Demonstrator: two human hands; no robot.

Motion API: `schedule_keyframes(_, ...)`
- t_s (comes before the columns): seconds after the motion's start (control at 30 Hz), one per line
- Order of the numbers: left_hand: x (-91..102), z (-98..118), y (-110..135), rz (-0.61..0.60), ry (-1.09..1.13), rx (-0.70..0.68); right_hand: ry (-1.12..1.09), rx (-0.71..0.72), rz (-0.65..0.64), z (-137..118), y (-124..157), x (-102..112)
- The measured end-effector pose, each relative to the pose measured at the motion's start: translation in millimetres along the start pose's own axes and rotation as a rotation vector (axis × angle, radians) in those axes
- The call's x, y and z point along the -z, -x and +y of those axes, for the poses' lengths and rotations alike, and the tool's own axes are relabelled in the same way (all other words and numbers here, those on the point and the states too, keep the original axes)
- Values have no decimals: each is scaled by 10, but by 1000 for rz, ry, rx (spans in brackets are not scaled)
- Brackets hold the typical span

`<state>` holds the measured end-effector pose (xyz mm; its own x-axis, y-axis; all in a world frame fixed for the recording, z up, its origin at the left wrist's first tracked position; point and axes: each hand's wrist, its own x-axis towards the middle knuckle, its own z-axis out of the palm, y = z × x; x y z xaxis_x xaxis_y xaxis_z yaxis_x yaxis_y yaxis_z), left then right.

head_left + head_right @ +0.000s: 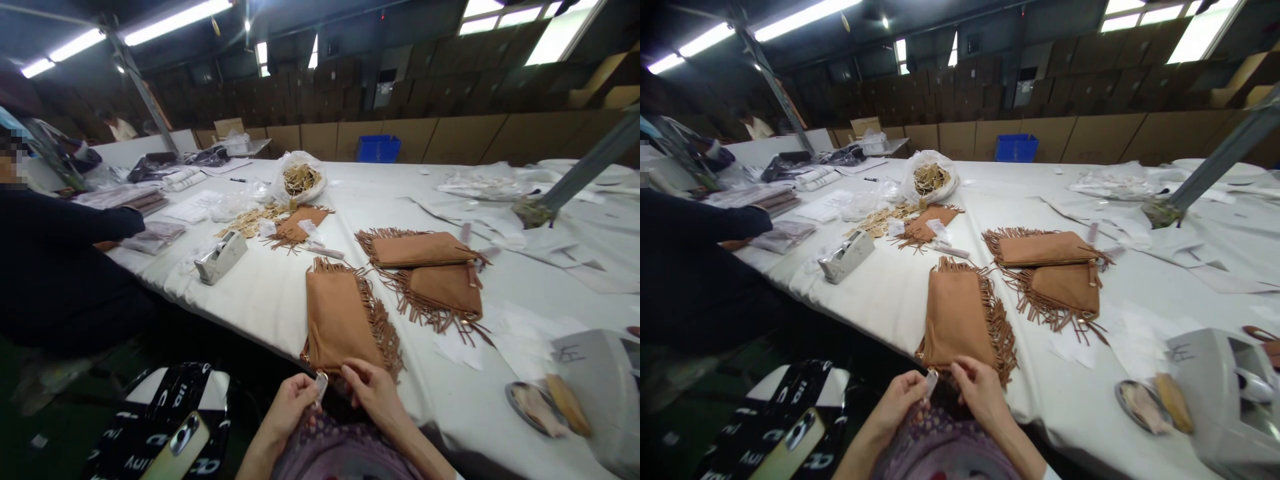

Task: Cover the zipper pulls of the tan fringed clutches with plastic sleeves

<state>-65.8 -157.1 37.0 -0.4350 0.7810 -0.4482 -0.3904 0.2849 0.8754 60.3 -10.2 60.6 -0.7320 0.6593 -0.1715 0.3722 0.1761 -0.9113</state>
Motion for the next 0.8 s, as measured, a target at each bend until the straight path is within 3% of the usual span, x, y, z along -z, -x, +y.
schedule_keyframes(0.07,17,-6,-6,74,-266,-106,106,83,159,27,15,43)
schedule_keyframes(0.13,29,-26,-38,217,-407,-201,232,234,228,40,1,50)
schedule_keyframes(0.23,22,-72,-156,401,-233,-156,414,425,184,93,-49,4)
schedule_keyframes(0.33,-26,-115,-324,418,31,-60,569,463,139,216,-84,-67)
schedule_keyframes(0.43,-79,-131,-437,481,102,-60,638,490,152,341,-82,-99)
schedule_keyframes(0.63,-142,-115,-388,594,20,-315,648,529,156,413,-49,-68)
schedule_keyframes(0.8,-149,-119,-395,556,118,-395,607,502,158,427,-36,-75)
